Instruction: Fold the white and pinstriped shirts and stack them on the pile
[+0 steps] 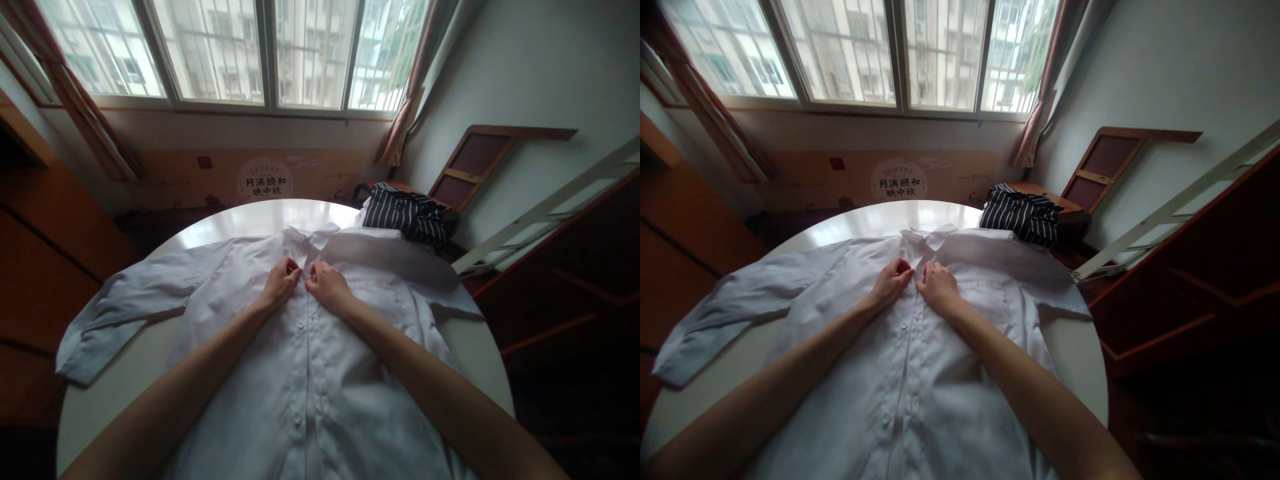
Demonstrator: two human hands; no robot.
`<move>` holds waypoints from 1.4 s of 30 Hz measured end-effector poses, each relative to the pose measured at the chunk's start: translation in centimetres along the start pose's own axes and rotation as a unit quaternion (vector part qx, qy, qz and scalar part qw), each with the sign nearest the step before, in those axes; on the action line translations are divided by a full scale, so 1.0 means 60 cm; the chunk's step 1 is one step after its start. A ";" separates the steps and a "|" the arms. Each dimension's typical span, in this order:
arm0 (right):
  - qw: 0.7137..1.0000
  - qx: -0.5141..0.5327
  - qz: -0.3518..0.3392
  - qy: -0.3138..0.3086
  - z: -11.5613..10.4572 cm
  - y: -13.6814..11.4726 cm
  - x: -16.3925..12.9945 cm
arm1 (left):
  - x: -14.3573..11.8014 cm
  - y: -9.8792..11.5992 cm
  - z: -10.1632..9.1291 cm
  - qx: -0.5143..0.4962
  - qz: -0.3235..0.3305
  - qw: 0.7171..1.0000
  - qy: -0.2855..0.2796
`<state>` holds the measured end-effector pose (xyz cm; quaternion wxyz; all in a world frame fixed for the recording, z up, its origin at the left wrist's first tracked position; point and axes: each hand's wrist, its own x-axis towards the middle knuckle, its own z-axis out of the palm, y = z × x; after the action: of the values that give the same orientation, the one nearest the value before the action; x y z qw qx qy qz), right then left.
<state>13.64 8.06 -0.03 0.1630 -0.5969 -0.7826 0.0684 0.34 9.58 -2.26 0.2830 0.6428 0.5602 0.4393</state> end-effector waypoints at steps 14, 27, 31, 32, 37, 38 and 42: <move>0.999 0.012 0.049 0.015 0.001 -0.006 0.008 | -0.001 -0.003 -0.005 0.012 0.035 0.999 -0.020; 0.916 0.366 -0.030 0.161 -0.005 0.017 0.009 | -0.008 0.010 -0.006 0.070 0.060 0.995 -0.036; 0.939 0.317 -0.053 0.124 0.007 0.022 0.013 | -0.008 0.007 -0.006 0.066 0.070 0.994 -0.052; 0.946 0.295 -0.056 0.122 0.010 0.022 0.014 | -0.008 0.006 -0.005 0.064 0.072 0.994 -0.056; 0.974 0.188 -0.041 0.121 0.015 0.014 0.013 | -0.007 0.003 -0.005 0.069 0.091 0.991 -0.064; 0.975 0.176 -0.031 0.128 0.016 0.013 0.012 | -0.008 0.003 -0.005 0.071 0.092 0.991 -0.063; 0.973 0.176 0.021 0.147 0.019 0.015 0.011 | -0.008 0.002 -0.003 0.077 0.097 0.990 -0.061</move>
<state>13.88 9.05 -1.27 0.3775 -0.5782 -0.7133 0.1200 0.24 9.06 -2.19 0.2225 0.7397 0.5088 0.3801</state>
